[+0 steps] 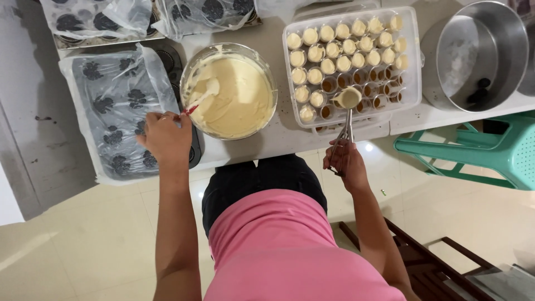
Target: Scoop batter from a mixing bowl into small plastic cups using a cookie scoop.
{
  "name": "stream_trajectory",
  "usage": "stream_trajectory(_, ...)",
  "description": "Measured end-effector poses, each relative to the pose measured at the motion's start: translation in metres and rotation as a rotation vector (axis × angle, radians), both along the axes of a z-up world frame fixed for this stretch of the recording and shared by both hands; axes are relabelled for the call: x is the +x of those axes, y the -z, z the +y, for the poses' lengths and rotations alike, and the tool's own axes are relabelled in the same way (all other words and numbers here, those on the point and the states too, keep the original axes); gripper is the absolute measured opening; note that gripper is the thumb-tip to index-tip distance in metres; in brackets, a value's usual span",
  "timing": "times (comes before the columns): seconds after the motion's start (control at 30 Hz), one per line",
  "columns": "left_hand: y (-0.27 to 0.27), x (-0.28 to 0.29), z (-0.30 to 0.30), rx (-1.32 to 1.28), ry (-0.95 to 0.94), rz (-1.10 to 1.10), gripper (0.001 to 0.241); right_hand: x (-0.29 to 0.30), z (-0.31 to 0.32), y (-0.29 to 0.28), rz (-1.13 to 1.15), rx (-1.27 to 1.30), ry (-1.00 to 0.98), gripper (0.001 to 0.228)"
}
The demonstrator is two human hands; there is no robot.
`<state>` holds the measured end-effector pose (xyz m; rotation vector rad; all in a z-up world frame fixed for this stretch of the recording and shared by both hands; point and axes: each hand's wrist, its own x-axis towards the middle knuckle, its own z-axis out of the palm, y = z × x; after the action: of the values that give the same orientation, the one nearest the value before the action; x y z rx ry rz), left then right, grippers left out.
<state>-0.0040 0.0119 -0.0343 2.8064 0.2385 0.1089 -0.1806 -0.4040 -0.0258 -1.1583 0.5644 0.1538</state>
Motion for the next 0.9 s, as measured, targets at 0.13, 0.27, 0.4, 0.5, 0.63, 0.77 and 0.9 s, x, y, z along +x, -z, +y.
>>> stream_trajectory(0.13,0.001,-0.003,-0.001,-0.012,0.005,0.02,0.021,0.017,0.016,-0.003,-0.014,0.131,-0.077,0.052)
stream_trajectory(0.27,-0.011,-0.004,-0.001,0.023,0.051,-0.134,0.016,0.06,0.065,-0.024,0.097,-0.206,-0.307,0.056)
stream_trajectory(0.4,-0.055,-0.002,-0.003,-0.023,0.161,-0.266,0.022,0.11,0.119,-0.066,0.243,-0.661,-0.609,0.057)
stream_trajectory(0.5,-0.06,0.001,0.003,-0.043,0.262,-0.278,0.024,0.134,0.146,-0.099,0.247,-0.723,-0.701,0.057)
stream_trajectory(0.63,-0.069,0.003,0.008,0.036,0.391,-0.391,0.021,0.149,0.151,-0.072,0.236,-0.771,-0.785,0.054)
stream_trajectory(0.77,-0.077,0.007,0.014,-0.012,0.495,-0.424,0.018,0.177,0.147,-0.032,0.044,-1.196,-0.918,0.04)
stream_trajectory(0.9,-0.08,0.013,0.019,-0.015,0.548,-0.423,0.016,0.217,0.148,-0.028,0.163,-1.384,-1.033,0.036)
